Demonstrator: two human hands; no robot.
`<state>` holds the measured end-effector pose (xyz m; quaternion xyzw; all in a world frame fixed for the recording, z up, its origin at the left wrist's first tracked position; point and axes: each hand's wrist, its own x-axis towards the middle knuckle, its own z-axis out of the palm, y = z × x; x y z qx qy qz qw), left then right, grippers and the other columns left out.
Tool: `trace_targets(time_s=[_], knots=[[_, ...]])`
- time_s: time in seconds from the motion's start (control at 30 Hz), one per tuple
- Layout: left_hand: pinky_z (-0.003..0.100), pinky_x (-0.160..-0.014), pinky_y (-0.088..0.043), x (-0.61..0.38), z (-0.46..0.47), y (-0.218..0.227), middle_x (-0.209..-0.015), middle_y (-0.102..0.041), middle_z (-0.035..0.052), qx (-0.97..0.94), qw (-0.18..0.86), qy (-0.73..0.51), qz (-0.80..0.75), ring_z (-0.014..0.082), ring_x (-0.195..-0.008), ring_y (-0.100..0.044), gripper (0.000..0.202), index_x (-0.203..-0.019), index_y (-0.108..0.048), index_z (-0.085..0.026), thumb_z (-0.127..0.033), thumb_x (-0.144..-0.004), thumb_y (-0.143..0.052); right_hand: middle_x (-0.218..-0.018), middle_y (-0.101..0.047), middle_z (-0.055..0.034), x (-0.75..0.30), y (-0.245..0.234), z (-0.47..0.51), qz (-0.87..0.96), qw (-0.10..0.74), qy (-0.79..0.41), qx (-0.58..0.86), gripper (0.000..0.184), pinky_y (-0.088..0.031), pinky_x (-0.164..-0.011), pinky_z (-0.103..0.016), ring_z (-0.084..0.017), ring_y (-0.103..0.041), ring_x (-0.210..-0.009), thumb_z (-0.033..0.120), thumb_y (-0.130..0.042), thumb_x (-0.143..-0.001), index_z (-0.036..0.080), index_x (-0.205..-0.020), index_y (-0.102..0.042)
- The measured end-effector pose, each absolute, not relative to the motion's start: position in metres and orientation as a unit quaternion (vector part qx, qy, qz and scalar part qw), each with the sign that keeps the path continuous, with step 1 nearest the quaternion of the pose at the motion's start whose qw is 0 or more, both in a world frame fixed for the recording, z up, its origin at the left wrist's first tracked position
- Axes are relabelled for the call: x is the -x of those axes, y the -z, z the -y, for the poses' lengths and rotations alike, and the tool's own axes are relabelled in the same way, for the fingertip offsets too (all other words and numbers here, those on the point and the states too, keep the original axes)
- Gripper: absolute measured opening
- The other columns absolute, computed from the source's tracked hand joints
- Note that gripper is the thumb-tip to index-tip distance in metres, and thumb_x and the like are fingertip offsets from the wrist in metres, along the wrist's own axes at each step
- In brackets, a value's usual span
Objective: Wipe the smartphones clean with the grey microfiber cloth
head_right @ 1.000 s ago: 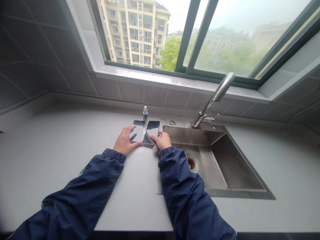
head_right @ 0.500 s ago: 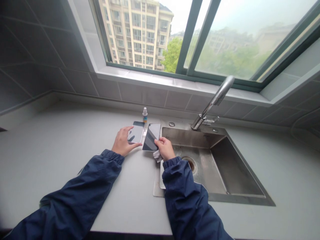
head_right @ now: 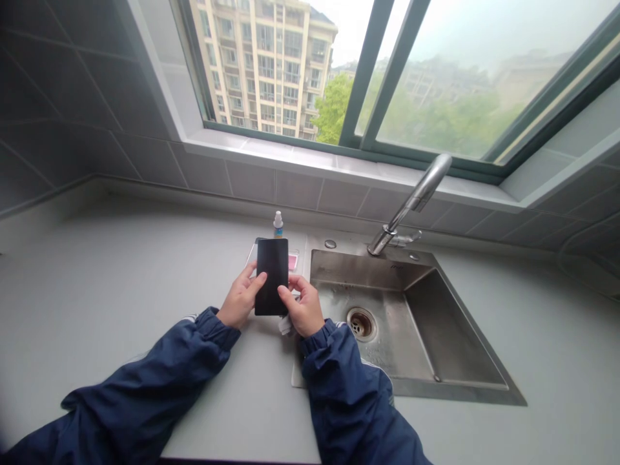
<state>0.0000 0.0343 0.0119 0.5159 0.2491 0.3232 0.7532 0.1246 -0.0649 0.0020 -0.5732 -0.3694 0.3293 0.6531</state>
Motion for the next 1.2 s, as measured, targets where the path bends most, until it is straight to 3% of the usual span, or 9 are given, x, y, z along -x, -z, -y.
trace_targets(time_s=[0.1,0.17,0.23,0.33,0.5,0.67,0.9,1.1,1.2], knots=[[0.024,-0.049,-0.054,0.0,-0.036,-0.012,-0.09,-0.075,0.0024,-0.477,0.771,-0.291,-0.304,0.0153,-0.059,-0.069,0.062,-0.132,-0.05,-0.026,-0.05,-0.08,-0.073,-0.091,-0.073,-0.0033,-0.127,0.002,0.064,0.36,0.651,-0.34,0.575,0.04,-0.058,-0.08,-0.032,-0.018,-0.068,-0.082,0.052,-0.075,-0.079,0.02,-0.102,-0.07],[0.023,-0.044,-0.051,0.0,-0.035,-0.013,-0.09,-0.074,0.0017,-0.466,0.776,-0.28,-0.321,0.0137,-0.055,-0.067,0.061,-0.131,-0.052,-0.028,-0.052,-0.079,-0.074,-0.089,-0.073,-0.0033,-0.13,0.004,0.063,0.351,0.649,-0.356,0.573,0.041,-0.058,-0.078,-0.032,-0.018,-0.069,-0.079,0.053,-0.076,-0.077,0.02,-0.1,-0.07],[0.025,-0.048,-0.054,0.0,-0.033,-0.014,-0.097,-0.075,0.0038,-0.456,0.787,-0.272,-0.314,0.0159,-0.062,-0.07,0.06,-0.131,-0.054,-0.028,-0.055,-0.08,-0.071,-0.087,-0.074,-0.0036,-0.133,0.005,0.061,0.342,0.649,-0.372,0.569,0.043,-0.059,-0.078,-0.033,-0.019,-0.07,-0.078,0.055,-0.077,-0.075,0.019,-0.098,-0.069],[0.035,-0.069,-0.061,-0.001,-0.029,-0.019,-0.113,-0.074,0.0082,-0.425,0.834,-0.24,-0.257,0.0244,-0.089,-0.074,0.064,-0.138,-0.054,-0.028,-0.067,-0.087,-0.056,-0.088,-0.075,-0.0042,-0.138,0.003,0.061,0.33,0.648,-0.387,0.567,0.044,-0.059,-0.08,-0.034,-0.02,-0.071,-0.079,0.057,-0.078,-0.073,0.02,-0.095,-0.07],[0.047,-0.098,-0.054,0.0,-0.026,-0.027,-0.123,-0.071,0.0109,-0.391,0.874,-0.236,-0.167,0.0295,-0.115,-0.067,0.069,-0.147,-0.048,-0.026,-0.069,-0.096,-0.032,-0.089,-0.076,-0.0039,-0.138,-0.003,0.063,0.34,0.624,-0.433,0.555,0.043,-0.058,-0.083,-0.035,-0.02,-0.071,-0.081,0.058,-0.08,-0.07,0.021,-0.09,-0.073],[0.049,-0.095,-0.056,0.001,-0.025,-0.031,-0.119,-0.072,0.0129,-0.341,0.891,-0.221,-0.204,0.0308,-0.115,-0.067,0.064,-0.147,-0.049,-0.022,-0.061,-0.098,-0.033,-0.084,-0.075,-0.002,-0.131,-0.004,0.062,0.361,0.591,-0.473,0.544,0.048,-0.057,-0.084,-0.034,-0.019,-0.071,-0.08,0.062,-0.081,-0.066,0.02,-0.088,-0.073],[0.055,-0.092,-0.056,0.003,-0.017,-0.027,-0.128,-0.068,0.0173,-0.278,0.928,-0.15,-0.199,0.035,-0.112,-0.068,0.074,-0.145,-0.051,-0.019,-0.069,-0.094,-0.035,-0.065,-0.069,-0.0011,-0.162,-0.017,0.081,0.378,0.54,-0.482,0.577,0.04,-0.056,-0.063,-0.028,-0.014,-0.064,-0.059,0.054,-0.081,-0.07,0.015,-0.074,-0.073],[0.058,-0.085,-0.055,0.005,-0.008,-0.03,-0.134,-0.062,0.0223,-0.217,0.95,-0.093,-0.204,0.0389,-0.107,-0.069,0.075,-0.149,-0.045,-0.018,-0.068,-0.094,-0.034,-0.081,-0.075,-0.005,-0.203,-0.022,0.097,0.327,0.608,-0.348,0.634,0.042,-0.055,-0.057,-0.026,-0.017,-0.07,-0.067,0.047,-0.08,-0.075,0.016,-0.103,-0.071],[0.057,-0.082,-0.055,0.006,-0.005,-0.03,-0.133,-0.061,0.0254,-0.215,0.953,-0.07,-0.201,0.0387,-0.1,-0.07,0.076,-0.149,-0.044,-0.015,-0.067,-0.095,-0.033,-0.097,-0.076,-0.0087,-0.198,-0.018,0.093,0.319,0.653,-0.26,0.635,0.044,-0.061,-0.071,-0.034,-0.022,-0.074,-0.085,0.047,-0.076,-0.08,0.018,-0.112,-0.067]])
